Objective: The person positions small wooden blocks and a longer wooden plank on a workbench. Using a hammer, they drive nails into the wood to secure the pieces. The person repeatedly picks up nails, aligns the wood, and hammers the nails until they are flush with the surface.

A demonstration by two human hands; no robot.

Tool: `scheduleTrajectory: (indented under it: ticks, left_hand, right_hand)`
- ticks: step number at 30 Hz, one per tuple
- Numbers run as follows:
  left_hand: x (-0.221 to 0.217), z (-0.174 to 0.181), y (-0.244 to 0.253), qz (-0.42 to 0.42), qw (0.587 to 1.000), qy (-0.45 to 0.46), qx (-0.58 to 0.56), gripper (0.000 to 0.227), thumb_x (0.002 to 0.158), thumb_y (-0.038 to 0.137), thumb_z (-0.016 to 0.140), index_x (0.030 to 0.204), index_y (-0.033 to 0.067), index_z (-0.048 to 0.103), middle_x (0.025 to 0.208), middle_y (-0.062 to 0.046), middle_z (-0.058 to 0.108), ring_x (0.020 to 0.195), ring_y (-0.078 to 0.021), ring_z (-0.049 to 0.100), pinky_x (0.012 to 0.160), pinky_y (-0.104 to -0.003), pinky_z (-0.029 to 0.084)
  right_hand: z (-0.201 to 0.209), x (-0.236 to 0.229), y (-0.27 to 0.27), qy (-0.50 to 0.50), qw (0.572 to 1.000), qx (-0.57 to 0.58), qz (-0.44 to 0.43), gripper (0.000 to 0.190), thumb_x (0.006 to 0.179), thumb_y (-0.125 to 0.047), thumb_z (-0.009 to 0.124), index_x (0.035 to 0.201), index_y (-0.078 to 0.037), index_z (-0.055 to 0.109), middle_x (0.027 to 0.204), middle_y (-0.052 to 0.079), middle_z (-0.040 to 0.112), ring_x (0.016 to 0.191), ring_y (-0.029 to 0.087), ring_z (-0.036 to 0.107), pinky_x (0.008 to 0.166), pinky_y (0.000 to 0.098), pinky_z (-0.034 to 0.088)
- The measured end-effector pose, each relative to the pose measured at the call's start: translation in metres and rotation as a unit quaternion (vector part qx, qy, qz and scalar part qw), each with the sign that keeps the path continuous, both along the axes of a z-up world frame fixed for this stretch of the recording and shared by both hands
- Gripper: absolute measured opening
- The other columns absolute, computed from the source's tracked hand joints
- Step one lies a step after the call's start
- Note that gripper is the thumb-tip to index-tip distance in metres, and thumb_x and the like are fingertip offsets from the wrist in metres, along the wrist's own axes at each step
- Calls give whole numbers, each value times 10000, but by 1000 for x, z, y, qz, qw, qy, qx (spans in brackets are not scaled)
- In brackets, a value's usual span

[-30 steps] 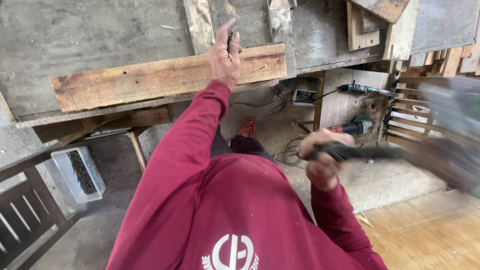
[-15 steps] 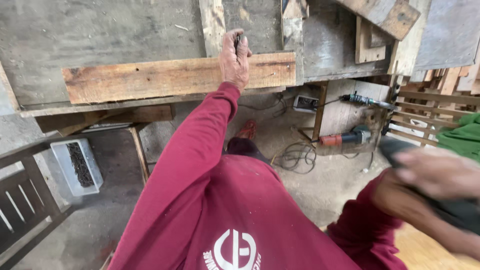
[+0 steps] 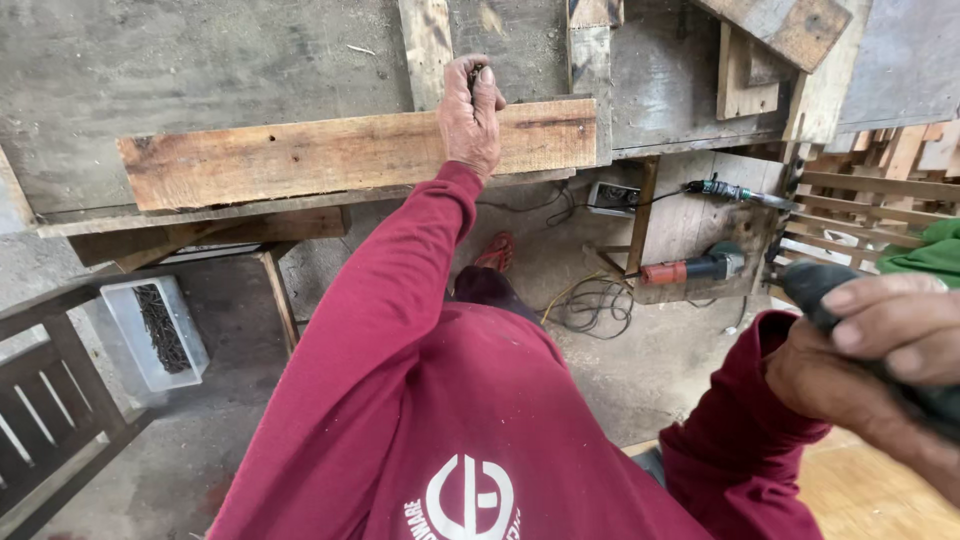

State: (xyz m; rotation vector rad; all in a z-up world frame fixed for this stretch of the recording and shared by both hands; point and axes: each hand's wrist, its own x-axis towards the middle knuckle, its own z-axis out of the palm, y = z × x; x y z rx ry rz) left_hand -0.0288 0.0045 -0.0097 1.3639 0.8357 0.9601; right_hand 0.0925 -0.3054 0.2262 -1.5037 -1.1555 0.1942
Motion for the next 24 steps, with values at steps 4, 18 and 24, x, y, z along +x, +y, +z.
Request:
scheduleTrajectory:
  ticks: [4, 18, 24]
  left_hand:
    - [-4, 0, 2, -4, 1000, -21, -18, 148, 1127, 213, 493, 1188, 91, 551, 775, 9, 597, 707, -74, 576, 657, -260, 520]
    - [-8, -2, 3, -13, 999, 38, 6, 232, 1112, 162, 454, 1316, 107, 550, 748, 20, 590, 690, -69, 578, 652, -258, 516]
    - [-4, -14, -3, -4, 1000, 9, 29, 168, 1146, 182, 476, 1278, 143, 571, 839, 7, 652, 764, -103, 646, 721, -276, 569]
  right_hand:
    - [-74, -38, 19, 54, 984, -159, 63, 474, 1006, -587, 478, 948, -150, 651, 755, 40, 588, 588, 172, 516, 455, 281, 435]
    - [-67, -105, 39, 375, 925, -57, -26, 413, 1017, -416, 674, 1172, -62, 529, 817, 37, 577, 617, 114, 547, 504, 259, 432]
    - [-116, -112, 16, 367, 817, -420, -142, 289, 1002, -384, 585, 1026, -96, 582, 621, 9, 564, 484, 120, 513, 434, 283, 419]
